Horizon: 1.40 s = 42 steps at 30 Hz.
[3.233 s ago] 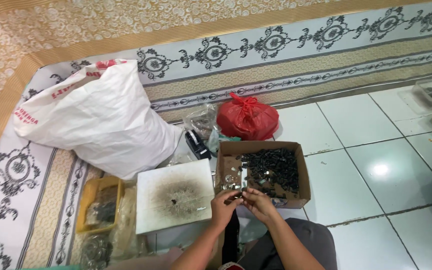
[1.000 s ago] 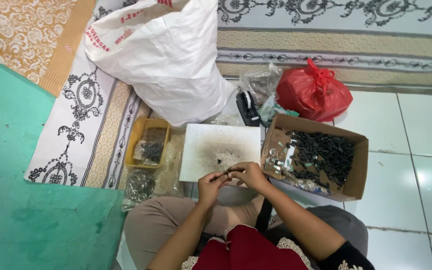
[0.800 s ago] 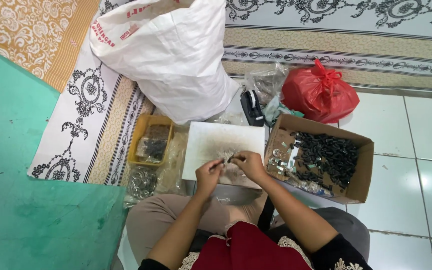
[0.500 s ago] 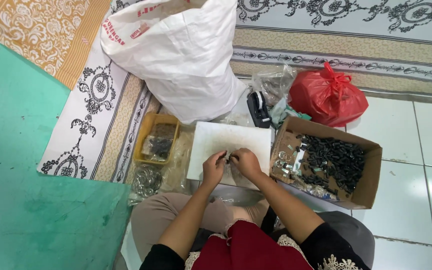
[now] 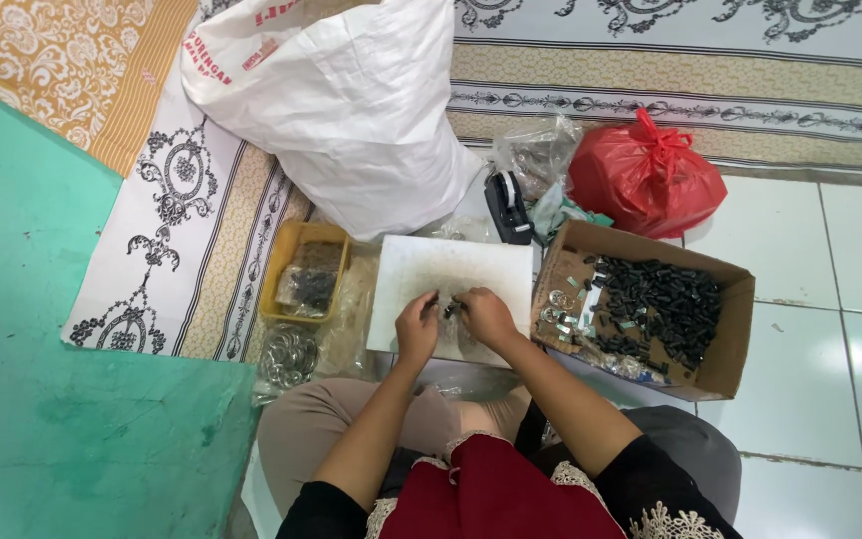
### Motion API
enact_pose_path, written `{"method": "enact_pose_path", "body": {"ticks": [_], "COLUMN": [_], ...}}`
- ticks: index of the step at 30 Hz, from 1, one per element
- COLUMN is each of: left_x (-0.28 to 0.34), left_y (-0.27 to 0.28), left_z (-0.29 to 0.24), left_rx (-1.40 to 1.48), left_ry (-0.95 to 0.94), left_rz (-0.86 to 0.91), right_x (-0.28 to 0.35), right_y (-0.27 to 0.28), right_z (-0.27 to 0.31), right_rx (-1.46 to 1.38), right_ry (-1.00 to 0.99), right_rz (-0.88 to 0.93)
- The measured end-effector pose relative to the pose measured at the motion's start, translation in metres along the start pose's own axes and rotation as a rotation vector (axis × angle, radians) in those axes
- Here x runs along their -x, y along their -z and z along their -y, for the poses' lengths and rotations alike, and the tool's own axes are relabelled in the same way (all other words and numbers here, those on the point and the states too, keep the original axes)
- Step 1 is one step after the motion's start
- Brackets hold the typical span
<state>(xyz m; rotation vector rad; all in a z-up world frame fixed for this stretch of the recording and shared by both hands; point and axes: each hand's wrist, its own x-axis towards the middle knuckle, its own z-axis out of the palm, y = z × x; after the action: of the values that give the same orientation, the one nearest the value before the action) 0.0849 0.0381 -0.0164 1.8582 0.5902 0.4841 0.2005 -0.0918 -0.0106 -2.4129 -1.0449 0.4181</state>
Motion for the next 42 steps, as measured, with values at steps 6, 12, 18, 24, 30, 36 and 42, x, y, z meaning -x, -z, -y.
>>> {"method": "enact_pose_path", "body": {"ticks": [6,12,18,24,30,36,42], "left_x": [0.006,0.005,0.019,0.021,0.020,0.031,0.027], "left_y": [-0.014,-0.095,-0.229,-0.340,-0.394,-0.348,-0.336], "left_z": [-0.047,-0.069,-0.044,-0.020,0.002,-0.061,-0.054], "left_rx": [-0.003,-0.011,-0.106,-0.373,-0.692,-0.529,-0.359], "left_ry": [-0.067,-0.314,-0.477,-0.410,-0.417,-0.270,-0.260], "left_rz": [-0.076,0.069,0.370,0.727,0.855,0.814,0.761], "right_x": [0.036,0.091,0.167,0.180,0.139,0.127,0.143], "right_y": [0.044,0.078,0.079,0.086,0.020,0.032,0.077], "right_z": [-0.036,-0.160,-0.295,-0.278,-0.348,-0.333,-0.278], "right_rx": [-0.042,0.012,0.016,0.036,0.016,0.028,-0.052], "right_ry": [-0.064,-0.410,-0.702,-0.775,-0.628,-0.651,-0.612], "right_rz": [-0.116,-0.280,-0.328,-0.231,-0.244,-0.134,-0.192]}}
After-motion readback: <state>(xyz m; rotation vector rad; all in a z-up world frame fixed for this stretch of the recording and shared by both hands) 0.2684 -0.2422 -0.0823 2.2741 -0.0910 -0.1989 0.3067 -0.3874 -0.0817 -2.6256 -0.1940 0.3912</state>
